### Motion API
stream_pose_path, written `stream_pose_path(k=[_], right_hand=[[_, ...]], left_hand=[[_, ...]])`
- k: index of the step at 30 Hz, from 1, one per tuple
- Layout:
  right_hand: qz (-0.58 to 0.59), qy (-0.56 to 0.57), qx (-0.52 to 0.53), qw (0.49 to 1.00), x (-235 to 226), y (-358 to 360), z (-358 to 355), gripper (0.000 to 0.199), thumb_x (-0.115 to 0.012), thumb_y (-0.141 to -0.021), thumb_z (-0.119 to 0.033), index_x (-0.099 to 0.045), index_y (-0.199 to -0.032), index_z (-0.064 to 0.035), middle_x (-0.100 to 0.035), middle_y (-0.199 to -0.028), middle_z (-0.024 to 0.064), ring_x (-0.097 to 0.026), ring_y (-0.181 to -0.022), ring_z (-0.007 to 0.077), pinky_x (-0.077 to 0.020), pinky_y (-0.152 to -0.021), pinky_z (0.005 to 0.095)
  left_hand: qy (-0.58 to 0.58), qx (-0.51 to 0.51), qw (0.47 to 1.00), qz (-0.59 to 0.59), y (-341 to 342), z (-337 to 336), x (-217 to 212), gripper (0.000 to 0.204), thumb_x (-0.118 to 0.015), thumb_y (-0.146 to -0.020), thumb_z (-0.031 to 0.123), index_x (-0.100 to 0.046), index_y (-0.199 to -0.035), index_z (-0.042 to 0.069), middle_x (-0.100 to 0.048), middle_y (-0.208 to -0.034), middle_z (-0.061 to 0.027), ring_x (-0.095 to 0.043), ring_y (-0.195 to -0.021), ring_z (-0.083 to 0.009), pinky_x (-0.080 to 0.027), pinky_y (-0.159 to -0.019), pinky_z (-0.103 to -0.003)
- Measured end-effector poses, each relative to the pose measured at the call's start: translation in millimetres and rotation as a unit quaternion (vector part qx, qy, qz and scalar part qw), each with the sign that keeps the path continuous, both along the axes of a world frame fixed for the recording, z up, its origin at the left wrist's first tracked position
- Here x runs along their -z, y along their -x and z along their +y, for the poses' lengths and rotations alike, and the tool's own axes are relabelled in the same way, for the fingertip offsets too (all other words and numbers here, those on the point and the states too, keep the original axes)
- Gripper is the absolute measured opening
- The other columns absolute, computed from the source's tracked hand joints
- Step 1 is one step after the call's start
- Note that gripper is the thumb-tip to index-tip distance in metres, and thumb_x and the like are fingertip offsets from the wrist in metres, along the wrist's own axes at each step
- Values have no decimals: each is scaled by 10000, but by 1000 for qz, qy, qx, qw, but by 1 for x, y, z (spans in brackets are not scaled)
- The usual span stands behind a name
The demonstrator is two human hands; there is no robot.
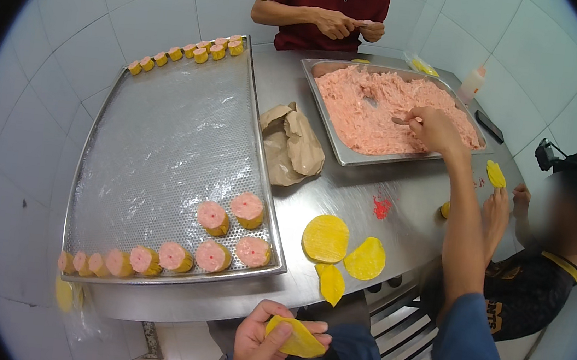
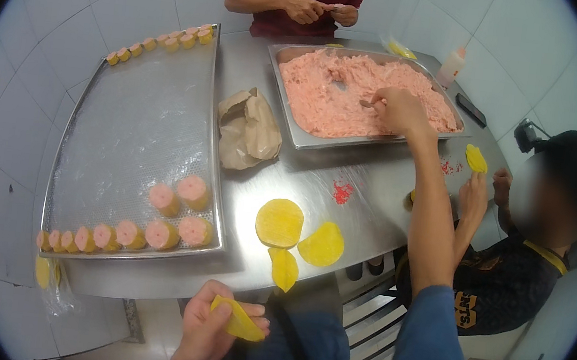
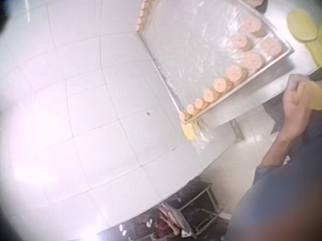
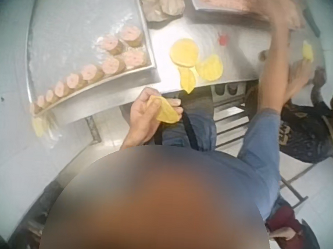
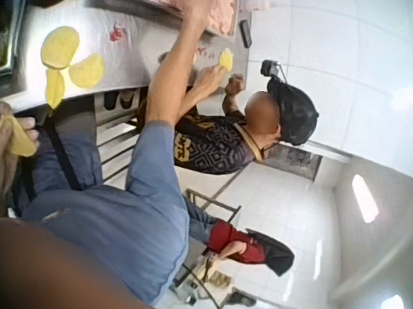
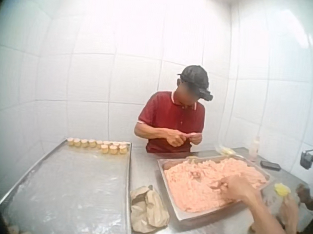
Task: The person scoops pink filling onto yellow wrappers, folds them into dim sum, and places them on a perforated tray. The person repeats this process multiple times while coworkers also assemble dim sum nearby.
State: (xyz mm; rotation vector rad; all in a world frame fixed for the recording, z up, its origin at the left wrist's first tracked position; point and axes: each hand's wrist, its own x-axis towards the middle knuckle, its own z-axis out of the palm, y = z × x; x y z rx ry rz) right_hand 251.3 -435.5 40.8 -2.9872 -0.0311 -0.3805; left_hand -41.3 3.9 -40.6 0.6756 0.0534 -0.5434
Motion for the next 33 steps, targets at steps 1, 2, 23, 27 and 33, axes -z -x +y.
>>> stream_pose_path(k=[1, 2, 23, 27, 33], right_hand=[[6, -23, -32, 999, 1, -11, -7, 288, -672, -970, -252, -774, -1063, 1, -780, -975, 196, -740, -930, 366, -558, -861, 449], [19, -44, -44, 998, 0, -21, -13, 295, -678, -959, -262, -787, -1048, -2, -782, -954, 183, -740, -899, 339, -559, -846, 437], [199, -441, 38, 874, -5, -26, -6, 281, -701, -955, -295, -854, -1026, -70, -510, -687, -54, -389, -570, 76, -328, -531, 290], [149, -362, 43, 919, -6, -32, -30, 270, -696, -959, -279, -850, -1017, -65, -543, -705, -37, -445, -601, 76, -363, -540, 297], [68, -232, -73, 968, 16, -55, -25, 321, -677, -975, -275, -832, -1047, -3, -633, -761, -10, -550, -689, 79, -423, -602, 284]], left_hand=[[-13, -7, 1000, 9, 2, 4, 1, 172, -590, -1121, 158, -505, -1214, 42, -725, -1231, -340, -762, -1073, -453, -607, -981, -630], [-24, -15, 999, 16, 3, 7, 1, 172, -585, -1127, 174, -517, -1212, 42, -722, -1240, -336, -763, -1070, -449, -606, -980, -631], [-20, -28, 999, -2, -2, 12, -12, 272, -567, -1134, 186, -595, -1280, -41, -696, -1324, -309, -730, -1184, -410, -588, -1051, -498], [-26, -20, 999, 7, -3, 8, -13, 258, -569, -1134, 184, -596, -1272, -32, -705, -1303, -301, -738, -1160, -395, -593, -1038, -499], [-37, -22, 999, -7, -3, 8, -14, 235, -579, -1127, 164, -593, -1266, -25, -710, -1296, -291, -746, -1140, -371, -606, -1017, -493]])
